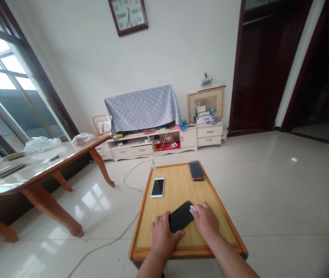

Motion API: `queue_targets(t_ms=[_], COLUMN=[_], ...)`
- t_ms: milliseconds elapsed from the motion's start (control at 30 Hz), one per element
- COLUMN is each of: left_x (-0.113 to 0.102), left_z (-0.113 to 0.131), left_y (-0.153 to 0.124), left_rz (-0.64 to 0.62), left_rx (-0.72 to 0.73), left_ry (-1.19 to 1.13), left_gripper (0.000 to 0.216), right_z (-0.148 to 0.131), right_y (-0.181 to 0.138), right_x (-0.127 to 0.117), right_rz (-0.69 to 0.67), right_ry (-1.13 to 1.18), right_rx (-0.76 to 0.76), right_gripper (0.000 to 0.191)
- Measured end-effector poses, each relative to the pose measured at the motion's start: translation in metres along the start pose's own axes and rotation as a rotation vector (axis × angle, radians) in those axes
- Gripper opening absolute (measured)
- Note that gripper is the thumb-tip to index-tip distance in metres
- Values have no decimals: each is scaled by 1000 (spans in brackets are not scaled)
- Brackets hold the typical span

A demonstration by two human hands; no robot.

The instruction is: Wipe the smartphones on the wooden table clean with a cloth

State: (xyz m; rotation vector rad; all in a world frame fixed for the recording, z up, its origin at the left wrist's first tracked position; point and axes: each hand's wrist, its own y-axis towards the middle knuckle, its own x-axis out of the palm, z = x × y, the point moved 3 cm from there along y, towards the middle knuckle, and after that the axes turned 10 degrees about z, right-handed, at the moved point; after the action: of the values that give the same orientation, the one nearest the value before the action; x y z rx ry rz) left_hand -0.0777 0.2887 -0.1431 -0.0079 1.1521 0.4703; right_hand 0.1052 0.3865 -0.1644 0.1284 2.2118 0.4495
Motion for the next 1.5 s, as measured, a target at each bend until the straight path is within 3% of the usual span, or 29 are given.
queue_targets(t_ms=[100,300,533,833,967,1133,1200,1367,1433,1500], left_x=[-2,1,-2,-21,-17,-15,-17,-23,-25,-25], left_z=[1,-2,-7,-31,-37,-40,-41,-40,-40,-40], left_y=[-1,-2,-4,-8,-9,-9,-9,-8,-8,-8], left_rz=[0,-2,-7,-8,22,54,64,32,13,10], left_rx=[1,-13,38,92,101,128,117,88,77,65], left_ry=[12,10,5,-55,-87,-83,-77,-74,-78,-82], left_gripper=[80,88,94,96,95,83,83,87,86,85], right_z=[-3,-3,0,-23,-47,-80,-79,-57,-61,-73], right_y=[-2,-2,0,-17,-39,-69,-66,-42,-45,-57], right_x=[-1,1,-5,-7,-10,-9,-7,-6,-5,-3], right_rz=[37,71,94,-23,-99,-224,-224,-108,-126,-204], right_ry=[-34,134,198,109,-23,4,-1,-106,-97,-43], right_rx=[-25,19,0,-164,-227,-376,-367,-160,-177,-289], right_gripper=[22,18,25,33,39,42,42,43,43,43])
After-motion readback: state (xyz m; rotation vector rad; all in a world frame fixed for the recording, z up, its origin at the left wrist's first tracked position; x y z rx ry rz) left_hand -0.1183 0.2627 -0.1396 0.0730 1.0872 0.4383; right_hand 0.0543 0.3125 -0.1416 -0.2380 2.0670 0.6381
